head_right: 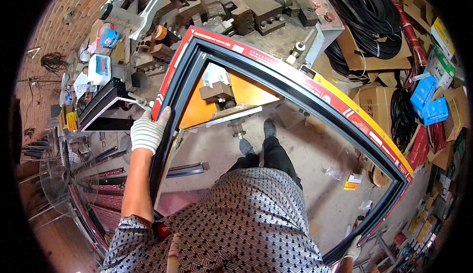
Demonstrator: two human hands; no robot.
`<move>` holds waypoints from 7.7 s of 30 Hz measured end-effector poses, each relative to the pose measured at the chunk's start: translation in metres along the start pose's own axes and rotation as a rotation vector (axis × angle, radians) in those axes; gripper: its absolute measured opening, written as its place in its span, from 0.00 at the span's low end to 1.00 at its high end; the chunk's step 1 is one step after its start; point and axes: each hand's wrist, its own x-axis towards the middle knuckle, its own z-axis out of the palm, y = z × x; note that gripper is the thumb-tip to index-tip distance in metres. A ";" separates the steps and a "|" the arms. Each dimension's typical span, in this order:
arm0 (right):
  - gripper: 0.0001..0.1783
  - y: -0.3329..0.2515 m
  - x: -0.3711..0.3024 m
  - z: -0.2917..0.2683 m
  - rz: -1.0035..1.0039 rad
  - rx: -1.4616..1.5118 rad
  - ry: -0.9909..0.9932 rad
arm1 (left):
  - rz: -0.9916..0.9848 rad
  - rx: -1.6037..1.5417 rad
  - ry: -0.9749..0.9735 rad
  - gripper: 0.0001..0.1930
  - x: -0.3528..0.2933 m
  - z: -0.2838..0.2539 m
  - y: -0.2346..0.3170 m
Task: The person assembles a red window frame by positioning its corners into a corner welding machine. They repeatedly align the frame, operate the machine's clamps to secure the corners, and release them to check the joints. The process involves handling the frame with gloved hands and manipulating the machine's levers.
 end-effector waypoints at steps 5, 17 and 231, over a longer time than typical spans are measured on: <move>0.61 -0.008 0.005 -0.008 0.057 -0.085 0.058 | -0.019 0.051 -0.049 0.48 0.011 0.010 0.006; 0.68 -0.030 -0.020 -0.013 0.020 -0.110 0.052 | -0.013 0.075 -0.084 0.49 0.027 0.031 0.004; 0.30 -0.611 -0.369 0.229 -1.766 -0.459 -0.162 | 0.013 -0.097 0.225 0.30 0.039 0.061 0.005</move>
